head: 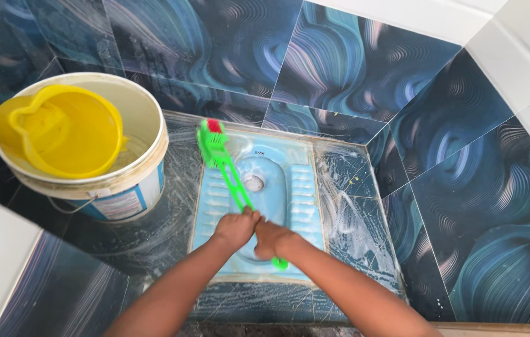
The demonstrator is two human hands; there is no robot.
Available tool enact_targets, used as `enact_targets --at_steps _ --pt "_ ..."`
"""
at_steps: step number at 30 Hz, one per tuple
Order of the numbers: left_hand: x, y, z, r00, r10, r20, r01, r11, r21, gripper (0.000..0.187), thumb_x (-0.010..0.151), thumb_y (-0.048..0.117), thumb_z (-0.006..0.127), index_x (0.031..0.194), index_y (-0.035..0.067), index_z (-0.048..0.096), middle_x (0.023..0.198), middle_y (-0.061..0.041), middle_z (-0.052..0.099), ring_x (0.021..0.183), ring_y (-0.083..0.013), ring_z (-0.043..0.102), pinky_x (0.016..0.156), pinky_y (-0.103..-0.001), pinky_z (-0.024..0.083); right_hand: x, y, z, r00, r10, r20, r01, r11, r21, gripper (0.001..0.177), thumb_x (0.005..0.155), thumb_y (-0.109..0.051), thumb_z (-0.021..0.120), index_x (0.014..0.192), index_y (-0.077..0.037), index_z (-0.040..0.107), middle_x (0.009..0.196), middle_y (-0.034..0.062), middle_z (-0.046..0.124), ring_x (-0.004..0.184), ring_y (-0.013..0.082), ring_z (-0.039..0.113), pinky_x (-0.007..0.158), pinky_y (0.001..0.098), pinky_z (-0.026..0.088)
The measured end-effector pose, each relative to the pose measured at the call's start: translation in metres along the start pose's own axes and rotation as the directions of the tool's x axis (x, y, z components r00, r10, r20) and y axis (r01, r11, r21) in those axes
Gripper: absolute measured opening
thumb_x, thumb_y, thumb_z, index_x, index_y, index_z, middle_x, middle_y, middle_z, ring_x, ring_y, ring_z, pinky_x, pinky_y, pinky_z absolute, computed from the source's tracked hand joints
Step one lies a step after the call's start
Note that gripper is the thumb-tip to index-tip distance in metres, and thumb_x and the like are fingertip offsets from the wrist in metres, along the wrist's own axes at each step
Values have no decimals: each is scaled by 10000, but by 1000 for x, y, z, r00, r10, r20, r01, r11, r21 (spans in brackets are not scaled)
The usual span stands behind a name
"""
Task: The person scrubs a blue squat toilet with a green brush, focusing on the bowl and surrounding tiles. A white bucket with a yellow scoop is visible nearby.
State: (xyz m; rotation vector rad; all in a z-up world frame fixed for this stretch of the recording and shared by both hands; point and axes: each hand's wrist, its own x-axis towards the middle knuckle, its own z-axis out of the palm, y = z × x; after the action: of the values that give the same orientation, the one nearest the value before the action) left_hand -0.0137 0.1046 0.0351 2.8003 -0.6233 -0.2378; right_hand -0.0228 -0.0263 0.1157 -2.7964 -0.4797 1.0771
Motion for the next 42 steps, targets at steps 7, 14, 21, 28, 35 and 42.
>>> enact_targets --at_steps 7,14,21,28,35,42 --pt "24 -5 2 976 129 -175 -77 958 276 311 977 225 485 1280 166 525 1233 -216 627 1333 -433 498 932 -567 477 -18 0 -18 977 152 -150 -119 971 209 637 940 -291 554 1449 53 382 1185 306 669 1122 455 660 1023 490 522" --pt "149 65 64 989 76 -124 -86 993 -76 378 1071 266 444 1384 91 563 1589 -265 379 1513 -431 316 1222 -476 307 4 103 -10 897 371 -240 -323 921 218 553 958 -278 521 1405 44 467 1282 345 623 1233 461 611 1095 489 467" --pt "161 94 81 939 324 -112 -329 944 -34 300 898 186 564 1168 112 673 1415 -301 536 1395 -428 469 1121 -441 400 6 128 23 872 435 -223 -359 880 310 570 967 -271 519 1353 142 452 1289 360 613 1236 436 625 1072 463 504" --pt "102 -7 85 999 -45 -1 45 996 72 240 929 258 592 1050 189 787 1109 -167 736 1057 -342 720 1005 -556 511 40 60 26 990 62 -124 -44 989 143 564 898 -253 564 1373 46 518 1194 332 667 1151 462 658 1041 479 517" --pt "102 -37 100 975 -213 -57 219 964 153 427 1023 353 541 1098 -13 746 1124 -317 713 1045 -388 745 955 -482 579 48 46 24 984 50 -173 -20 985 172 681 906 -288 557 1491 8 374 1198 326 675 1133 469 654 1021 497 514" --pt "155 112 119 930 359 -80 -349 930 110 276 915 180 540 1009 59 770 1119 -303 701 1094 -454 678 1061 -543 464 -6 171 69 898 426 -106 -373 867 330 741 929 -365 564 1492 56 329 1278 347 631 1206 455 642 1052 478 506"
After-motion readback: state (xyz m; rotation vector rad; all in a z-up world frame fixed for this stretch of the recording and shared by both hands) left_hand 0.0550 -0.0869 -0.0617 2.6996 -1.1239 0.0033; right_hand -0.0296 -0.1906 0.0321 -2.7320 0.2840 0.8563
